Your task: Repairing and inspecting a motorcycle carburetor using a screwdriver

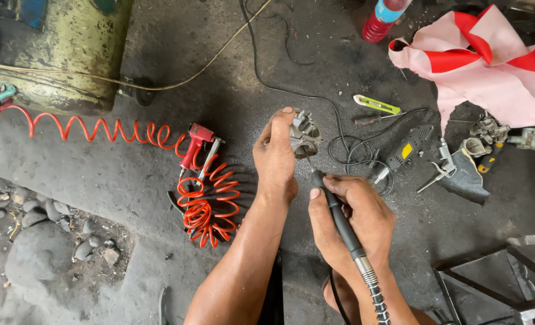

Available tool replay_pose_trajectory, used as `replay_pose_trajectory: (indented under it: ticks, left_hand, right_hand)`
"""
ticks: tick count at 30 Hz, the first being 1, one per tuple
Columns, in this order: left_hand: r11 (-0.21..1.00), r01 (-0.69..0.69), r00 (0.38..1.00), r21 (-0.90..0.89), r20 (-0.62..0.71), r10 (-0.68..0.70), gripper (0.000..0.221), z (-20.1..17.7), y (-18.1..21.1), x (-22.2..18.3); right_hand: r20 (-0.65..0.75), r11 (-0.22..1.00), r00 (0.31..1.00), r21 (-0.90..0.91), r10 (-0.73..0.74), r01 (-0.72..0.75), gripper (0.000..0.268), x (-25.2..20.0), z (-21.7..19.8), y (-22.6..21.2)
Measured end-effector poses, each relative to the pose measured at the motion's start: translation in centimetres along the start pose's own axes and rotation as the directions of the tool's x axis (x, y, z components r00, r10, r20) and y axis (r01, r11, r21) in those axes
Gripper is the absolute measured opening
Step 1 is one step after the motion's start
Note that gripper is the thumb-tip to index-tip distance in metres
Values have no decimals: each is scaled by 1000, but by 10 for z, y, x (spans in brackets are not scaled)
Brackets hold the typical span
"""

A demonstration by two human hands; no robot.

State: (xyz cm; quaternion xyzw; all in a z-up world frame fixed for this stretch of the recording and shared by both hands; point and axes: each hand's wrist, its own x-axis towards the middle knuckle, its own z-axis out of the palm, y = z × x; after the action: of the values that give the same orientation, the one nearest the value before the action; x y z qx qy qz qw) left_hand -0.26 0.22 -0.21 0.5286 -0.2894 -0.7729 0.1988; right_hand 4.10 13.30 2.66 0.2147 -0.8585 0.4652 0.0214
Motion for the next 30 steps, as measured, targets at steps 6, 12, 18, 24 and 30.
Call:
replay_pose_trajectory:
  ticks: [6,12,18,24,30]
  left_hand:
    - [999,-29,1000,24,0,29,19,-1,-5,5]
    - [1000,3,1000,30,2,-4,25,-3,-2,2]
    - [993,116,990,-21,-83,-117,36,4,8,-6]
    - [994,111,988,-8,-106,-111,43,2,-2,4]
    - [995,51,999,-88,14,-50,33,-11,-23,25]
  right_hand:
    - [-5,999,1000,24,26,-26,15,0,0,-1]
    - [-9,996,996,37,84,-84,15,-2,1,-4]
    - [-8,1000,1000,7,21,-21,16,-3,2,-7]
    - [-33,1000,999,17,9,-9,11,-4,7,-8]
    - [-153,950,984,308,95,-44,16,-7,17,-3]
